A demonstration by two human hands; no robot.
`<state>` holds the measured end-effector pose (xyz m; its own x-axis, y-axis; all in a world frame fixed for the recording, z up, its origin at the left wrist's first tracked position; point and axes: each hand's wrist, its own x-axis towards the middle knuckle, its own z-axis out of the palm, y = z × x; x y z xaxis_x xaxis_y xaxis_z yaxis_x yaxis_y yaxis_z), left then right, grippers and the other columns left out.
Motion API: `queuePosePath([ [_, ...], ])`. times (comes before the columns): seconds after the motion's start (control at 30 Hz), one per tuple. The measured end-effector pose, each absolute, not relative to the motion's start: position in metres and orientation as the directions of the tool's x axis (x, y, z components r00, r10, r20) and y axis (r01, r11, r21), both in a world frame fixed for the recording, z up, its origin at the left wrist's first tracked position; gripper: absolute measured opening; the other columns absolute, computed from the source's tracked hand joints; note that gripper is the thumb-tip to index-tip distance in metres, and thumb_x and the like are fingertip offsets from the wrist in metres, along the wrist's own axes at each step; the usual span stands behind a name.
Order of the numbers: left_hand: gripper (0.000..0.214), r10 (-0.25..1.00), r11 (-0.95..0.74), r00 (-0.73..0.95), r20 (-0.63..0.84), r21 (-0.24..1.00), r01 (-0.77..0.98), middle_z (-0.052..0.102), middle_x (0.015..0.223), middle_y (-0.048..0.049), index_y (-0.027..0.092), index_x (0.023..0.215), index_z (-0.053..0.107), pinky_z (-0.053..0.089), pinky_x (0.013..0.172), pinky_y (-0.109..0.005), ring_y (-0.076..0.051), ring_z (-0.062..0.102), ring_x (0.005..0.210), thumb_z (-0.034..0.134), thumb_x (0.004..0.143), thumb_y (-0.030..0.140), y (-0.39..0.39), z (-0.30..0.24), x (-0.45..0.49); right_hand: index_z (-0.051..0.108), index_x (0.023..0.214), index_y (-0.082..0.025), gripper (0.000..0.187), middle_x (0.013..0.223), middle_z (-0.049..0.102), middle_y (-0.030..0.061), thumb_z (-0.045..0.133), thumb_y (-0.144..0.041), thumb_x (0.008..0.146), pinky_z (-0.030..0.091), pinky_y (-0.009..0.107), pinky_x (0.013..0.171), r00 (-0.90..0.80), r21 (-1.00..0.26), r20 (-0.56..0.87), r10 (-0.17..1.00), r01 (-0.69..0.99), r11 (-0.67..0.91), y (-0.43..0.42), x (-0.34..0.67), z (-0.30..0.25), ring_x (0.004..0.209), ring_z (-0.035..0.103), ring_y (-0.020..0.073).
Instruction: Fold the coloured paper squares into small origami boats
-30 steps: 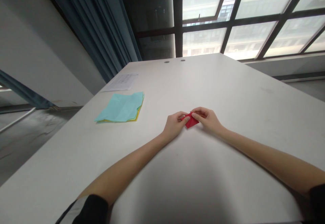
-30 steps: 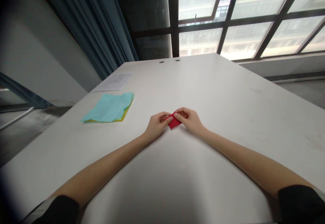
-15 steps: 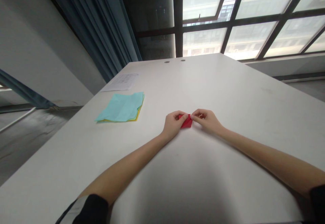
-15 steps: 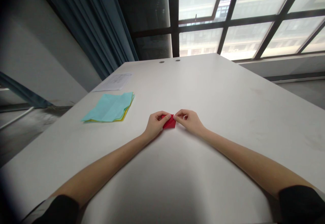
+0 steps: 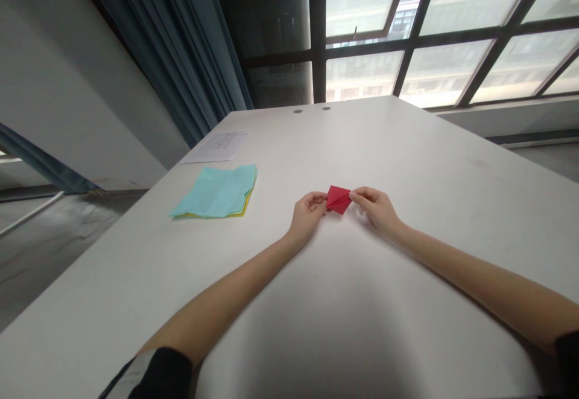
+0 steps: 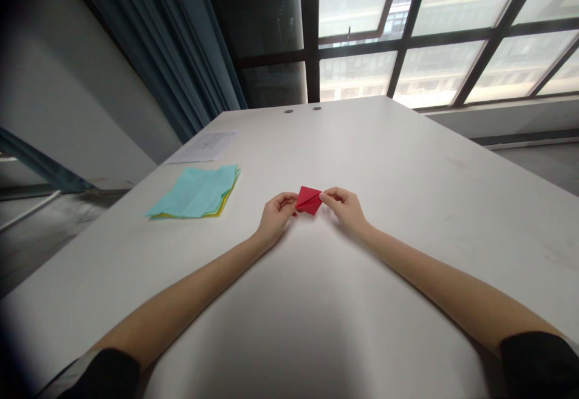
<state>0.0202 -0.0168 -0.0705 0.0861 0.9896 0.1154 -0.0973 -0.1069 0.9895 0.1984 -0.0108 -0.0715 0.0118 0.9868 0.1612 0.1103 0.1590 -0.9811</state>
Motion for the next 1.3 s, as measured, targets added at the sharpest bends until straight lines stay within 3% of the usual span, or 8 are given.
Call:
queuePosePath([
  [0.23,0.027,0.987,-0.085,0.125,0.101,0.988,-0.127,0.065,0.089,-0.0059,0.014,0.089,0.060,0.045,0.069,-0.026,-0.014,0.059,0.078,0.066,0.067,0.029,-0.0190,-0.0687,0.0228,0.065,0.074,-0.017,0.027,0.068,0.061,0.0009,0.063,-0.043,0.069,0.035,0.025,0.054,-0.037,-0.971,0.189,0.981,0.145,0.192,-0.0132,0.1976,-0.0703,0.055,0.045,0.0104],
  [0.5,0.026,0.978,-0.185,0.083,0.194,0.977,-0.102,0.060,0.101,-0.0083,0.015,0.085,0.058,0.044,0.079,-0.029,-0.017,0.055,0.095,0.068,0.066,0.030,-0.0190,-0.0694,0.0237,0.064,0.077,-0.017,0.028,0.070,0.061,0.0006,0.061,-0.044,0.072,0.036,0.025,0.056,-0.070,-0.966,0.209,0.975,0.139,0.217,-0.0156,0.1963,-0.0710,0.057,0.047,0.0105],
  [0.73,0.026,0.969,-0.201,0.121,0.216,0.971,-0.130,0.054,0.112,-0.0089,0.015,0.082,0.055,0.044,0.082,-0.029,-0.019,0.053,0.103,0.069,0.066,0.030,-0.0203,-0.0684,0.0212,0.062,0.078,-0.019,0.028,0.077,0.063,0.0026,0.059,-0.046,0.073,0.037,0.026,0.057,-0.080,-0.925,0.284,0.956,0.240,0.295,-0.0129,0.1982,-0.0707,0.062,0.048,0.0127],
  [0.9,0.027,0.960,-0.194,0.172,0.223,0.966,-0.169,0.056,0.109,-0.0081,0.015,0.082,0.055,0.044,0.084,-0.031,-0.019,0.054,0.101,0.070,0.066,0.032,-0.0214,-0.0675,0.0201,0.056,0.080,-0.019,0.026,0.075,0.061,0.0027,0.052,-0.045,0.079,0.041,0.029,0.065,-0.183,-0.917,0.310,0.933,0.202,0.344,-0.0159,0.1958,-0.0664,0.071,0.053,0.0160],
  [1.1,0.041,0.959,-0.073,0.239,0.151,0.948,-0.308,0.061,0.092,-0.0030,0.017,0.089,0.048,0.045,0.081,-0.029,-0.013,0.059,0.085,0.075,0.061,0.030,-0.0222,-0.0666,0.0227,0.049,0.079,-0.020,0.025,0.061,0.050,-0.0028,0.048,-0.045,0.081,0.037,0.026,0.056,-0.243,-0.937,0.262,0.934,0.169,0.307,-0.0188,0.1943,-0.0667,0.058,0.046,0.0125],
  [1.3,0.049,0.966,-0.001,0.242,0.090,0.939,-0.345,0.064,0.084,-0.0013,0.019,0.091,0.044,0.046,0.077,-0.028,-0.012,0.061,0.076,0.077,0.057,0.032,-0.0219,-0.0665,0.0245,0.058,0.073,-0.019,0.022,0.071,0.060,0.0011,0.053,-0.040,0.078,0.035,0.027,0.059,-0.241,-0.878,0.291,0.926,0.317,0.358,-0.0148,0.1961,-0.0686,0.066,0.049,0.0141],
])
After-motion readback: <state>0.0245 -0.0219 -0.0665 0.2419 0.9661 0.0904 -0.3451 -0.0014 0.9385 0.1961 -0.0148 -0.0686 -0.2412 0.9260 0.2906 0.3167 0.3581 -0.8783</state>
